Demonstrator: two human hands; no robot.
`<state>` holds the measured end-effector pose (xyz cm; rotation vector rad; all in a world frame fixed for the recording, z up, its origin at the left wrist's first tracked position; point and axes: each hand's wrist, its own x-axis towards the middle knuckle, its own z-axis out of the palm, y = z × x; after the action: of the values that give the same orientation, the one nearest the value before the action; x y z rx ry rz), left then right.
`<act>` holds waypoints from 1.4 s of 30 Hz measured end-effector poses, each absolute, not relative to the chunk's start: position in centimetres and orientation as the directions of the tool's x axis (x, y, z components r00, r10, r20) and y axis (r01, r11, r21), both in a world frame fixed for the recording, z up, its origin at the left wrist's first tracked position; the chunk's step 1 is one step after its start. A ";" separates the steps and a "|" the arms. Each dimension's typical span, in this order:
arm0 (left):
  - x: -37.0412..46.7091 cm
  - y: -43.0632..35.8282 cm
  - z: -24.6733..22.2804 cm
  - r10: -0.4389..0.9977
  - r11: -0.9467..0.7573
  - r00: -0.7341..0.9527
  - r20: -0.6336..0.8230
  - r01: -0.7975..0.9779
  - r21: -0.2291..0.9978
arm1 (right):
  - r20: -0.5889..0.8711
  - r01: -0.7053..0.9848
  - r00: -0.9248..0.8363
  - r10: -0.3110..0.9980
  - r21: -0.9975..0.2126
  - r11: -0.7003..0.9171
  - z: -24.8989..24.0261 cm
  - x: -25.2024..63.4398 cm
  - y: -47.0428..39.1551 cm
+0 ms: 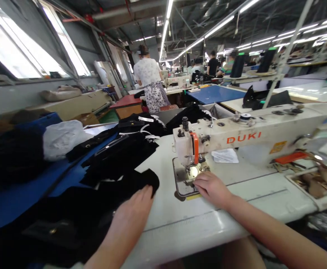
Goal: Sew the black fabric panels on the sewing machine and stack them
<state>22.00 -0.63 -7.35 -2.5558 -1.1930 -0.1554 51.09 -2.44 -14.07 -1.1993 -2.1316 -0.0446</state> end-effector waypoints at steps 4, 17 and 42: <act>27.8 -1.2 -11.1 0.674 -0.704 0.738 0.026 0.652 -0.283 | 0.643 0.792 -0.266 0.718 -0.279 0.543 -13.8 52.8 -2.5; 30.1 -0.8 -11.6 0.610 -0.762 0.788 0.088 0.613 -0.207 | 0.282 0.955 0.231 0.931 -0.247 -0.162 -12.1 63.7 0.0; 28.1 0.4 -13.9 0.561 -0.791 0.733 0.385 0.611 -0.010 | 0.184 0.674 0.409 0.894 -0.722 -0.160 -11.1 63.9 -0.3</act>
<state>28.14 0.41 -13.87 -2.7964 -0.9511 -0.5549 63.90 -0.27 -11.14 -1.9083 -1.3371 0.3684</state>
